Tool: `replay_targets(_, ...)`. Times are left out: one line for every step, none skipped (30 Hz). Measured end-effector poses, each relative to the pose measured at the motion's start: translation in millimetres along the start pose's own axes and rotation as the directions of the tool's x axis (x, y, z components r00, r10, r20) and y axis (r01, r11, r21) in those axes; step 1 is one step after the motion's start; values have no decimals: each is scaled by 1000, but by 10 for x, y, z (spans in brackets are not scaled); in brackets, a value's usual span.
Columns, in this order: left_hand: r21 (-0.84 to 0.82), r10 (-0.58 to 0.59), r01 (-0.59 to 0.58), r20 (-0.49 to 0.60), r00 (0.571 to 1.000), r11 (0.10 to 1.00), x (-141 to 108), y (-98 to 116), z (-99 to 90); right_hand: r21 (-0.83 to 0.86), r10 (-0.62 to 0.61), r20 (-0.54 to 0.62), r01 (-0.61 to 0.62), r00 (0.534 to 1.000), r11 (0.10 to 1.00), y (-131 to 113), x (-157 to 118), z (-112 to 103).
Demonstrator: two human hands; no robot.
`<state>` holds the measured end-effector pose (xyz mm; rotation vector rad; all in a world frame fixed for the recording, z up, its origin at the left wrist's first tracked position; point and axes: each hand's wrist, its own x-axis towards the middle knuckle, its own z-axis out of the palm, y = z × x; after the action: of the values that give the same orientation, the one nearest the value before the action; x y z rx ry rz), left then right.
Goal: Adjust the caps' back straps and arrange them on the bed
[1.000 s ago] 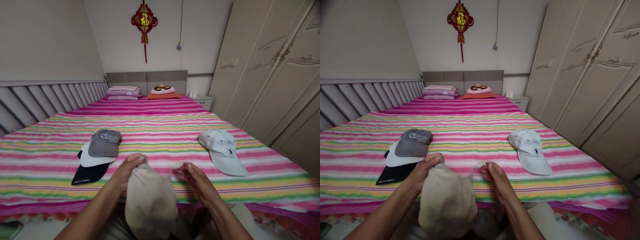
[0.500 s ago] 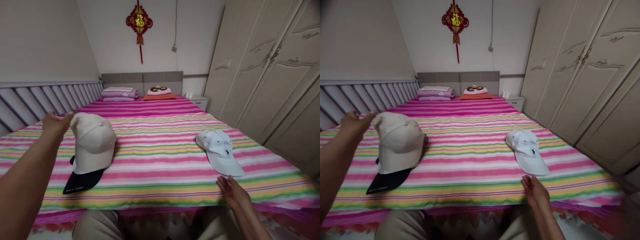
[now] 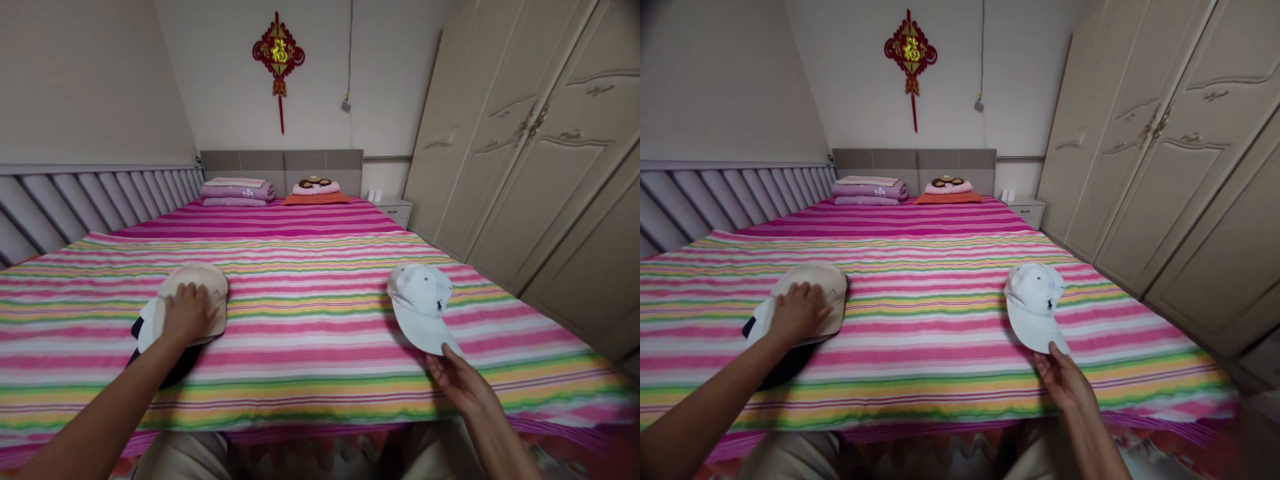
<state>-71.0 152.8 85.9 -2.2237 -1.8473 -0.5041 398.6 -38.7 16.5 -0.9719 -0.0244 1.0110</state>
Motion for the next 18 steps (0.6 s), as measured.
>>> replay_targets(-53, 14, -14, 2, 1000, 998, -55, 160, 2, 18, 34, 29, -35, 999, 999, 58, -64, 25)
replay_targets(-292, 28, -19, 27, 999, 956, -130, 349, 17, 37, 66, 61, -68, 996, 997, 125, -132, 47)
replay_targets(-556, 30, 47, 127, 991, 830, -222, 561, 41, 53, 91, 96, -97, 991, 994, 203, -201, 66)
replay_targets(-762, 79, 204, 316, 945, 615, -323, 783, 71, 66, 123, 139, -133, 983, 989, 290, -272, 80)
replay_targets(-838, 204, 410, 500, 842, 360, -423, 1007, 100, 89, 169, 226, -193, 959, 977, 387, -344, 86)
replay_targets(-839, 285, 473, 539, 793, 270, -512, 1219, 123, 97, 198, 304, -238, 932, 966, 495, -419, 83)
replay_targets(-824, 357, 533, 565, 744, 193, -582, 1412, 135, 78, 223, 360, -268, 906, 960, 613, -496, 69)
replay_targets(-757, 446, 653, 575, 686, -28, -625, 1578, 135, 48, 236, 395, -276, 888, 960, 741, -574, 41)
replay_targets(-688, 488, 688, 529, 694, -232, -643, 1711, 122, -1, 256, 419, -281, 871, 960, 874, -652, 1)
replay_targets(-633, 471, 662, 478, 742, -401, -638, 1811, 99, -79, 296, 437, -291, 850, 953, 1009, -725, -51)
replay_targets(-580, 418, 609, 443, 793, -541, -617, 1878, 66, -195, 350, 455, -291, 819, 937, 1137, -789, -111)
replay_targets(-541, 362, 557, 430, 827, -630, -589, 1917, 27, -335, 402, 468, -263, 787, 905, 1250, -839, -175)
replay_targets(-509, 323, 526, 436, 840, -681, -564, 1933, -17, -494, 443, 480, -184, 757, 850, 1338, -869, -235)
replay_targets(-476, 312, 524, 455, 834, -706, -551, 1933, -65, -610, 473, 481, -105, 738, 785, 1391, -876, -285)
replay_targets(-443, 331, 548, 476, 814, -710, -553, 1925, -114, -681, 486, 477, -41, 732, 731, 1404, -860, -319)
replay_targets(-414, 365, 580, 491, 791, -702, -574, 1914, -167, -722, 484, 474, 10, 736, 692, 1372, -823, -331)
replay_targets(-397, 401, 608, 491, 774, -687, -611, 1906, -220, -731, 459, 476, 46, 750, 681, 1294, -769, -318)
replay_targets(-398, 432, 626, 476, 766, -671, -663, 1904, -274, -731, 422, 482, 87, 768, 676, 1177, -708, -280)
